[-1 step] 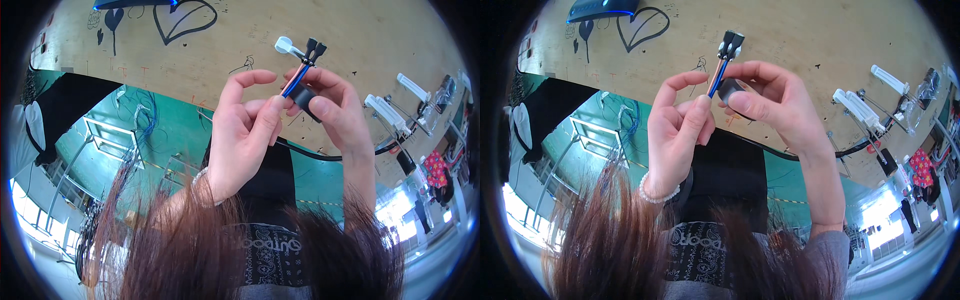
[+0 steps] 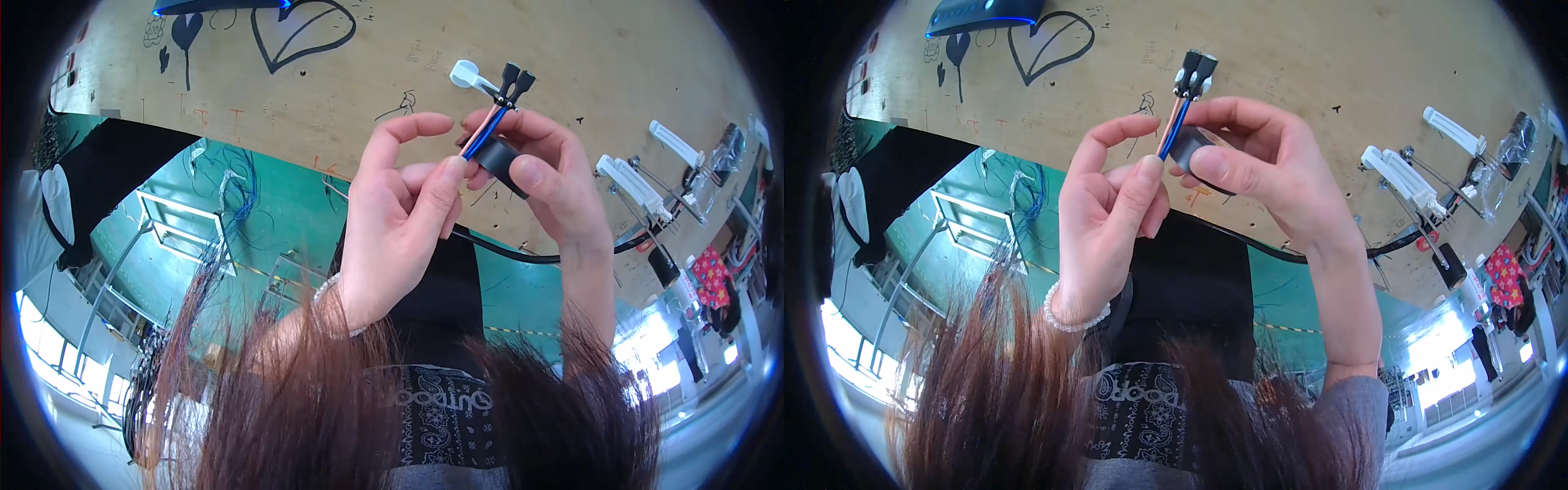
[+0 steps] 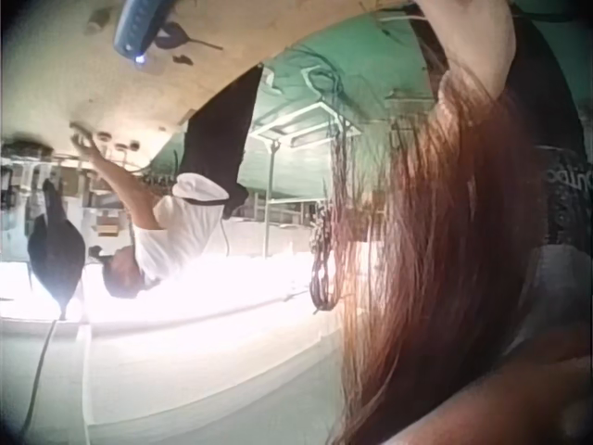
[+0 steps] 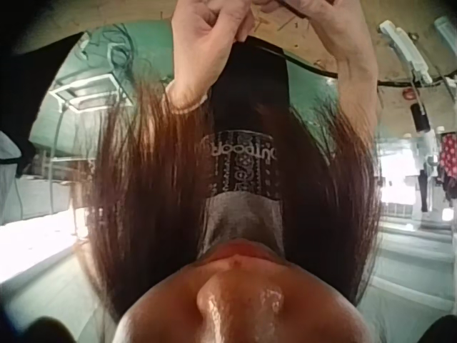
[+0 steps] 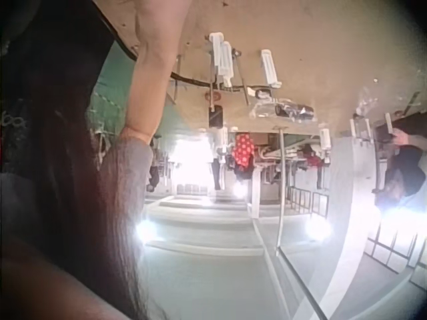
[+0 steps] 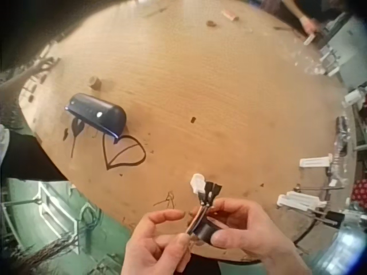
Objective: Wrapping bundles of electrical wires with tape to form harnesses and hanging them on a rack.
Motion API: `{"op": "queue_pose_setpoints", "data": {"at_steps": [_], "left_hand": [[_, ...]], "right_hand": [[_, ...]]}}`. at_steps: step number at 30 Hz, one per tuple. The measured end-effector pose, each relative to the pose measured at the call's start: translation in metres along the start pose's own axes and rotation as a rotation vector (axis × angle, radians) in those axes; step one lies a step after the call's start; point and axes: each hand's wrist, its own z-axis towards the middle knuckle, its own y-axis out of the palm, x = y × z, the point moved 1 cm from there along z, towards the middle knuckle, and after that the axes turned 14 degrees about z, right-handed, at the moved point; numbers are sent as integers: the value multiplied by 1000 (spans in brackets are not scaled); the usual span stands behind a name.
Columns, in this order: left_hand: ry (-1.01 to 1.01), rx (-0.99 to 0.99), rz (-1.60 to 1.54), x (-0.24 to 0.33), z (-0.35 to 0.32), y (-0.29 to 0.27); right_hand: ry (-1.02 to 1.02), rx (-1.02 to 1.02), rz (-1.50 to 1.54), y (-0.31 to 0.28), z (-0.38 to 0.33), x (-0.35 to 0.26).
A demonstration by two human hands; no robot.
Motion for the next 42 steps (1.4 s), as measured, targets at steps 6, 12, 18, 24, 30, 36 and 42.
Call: {"op": "queue_pose_setpoints", "data": {"at_steps": [6,12,18,24,30,36,42], "left_hand": [[-5,30,-32,2,-2,-1],[34,72,-45,2,-3,5],[160,154,118,-3,0,6],[230,259,137,-11,0,14],[-115,52,-150,-10,-3,6],[-133,-96,-129,2,-3,-6],[-214,-238,-314,-6,2,-17]], "right_hand": [[39,-121,4,-2,11,-5],[-102,-179,141,-6,7,2],[-33,-51,231,5,-9,-7],[-166,66,-130,45,-32,-21],[-528,189,-577,55,-26,1],[-535,235,-337,29,-16,32],[-404,-138,77,26,7,41]]}}
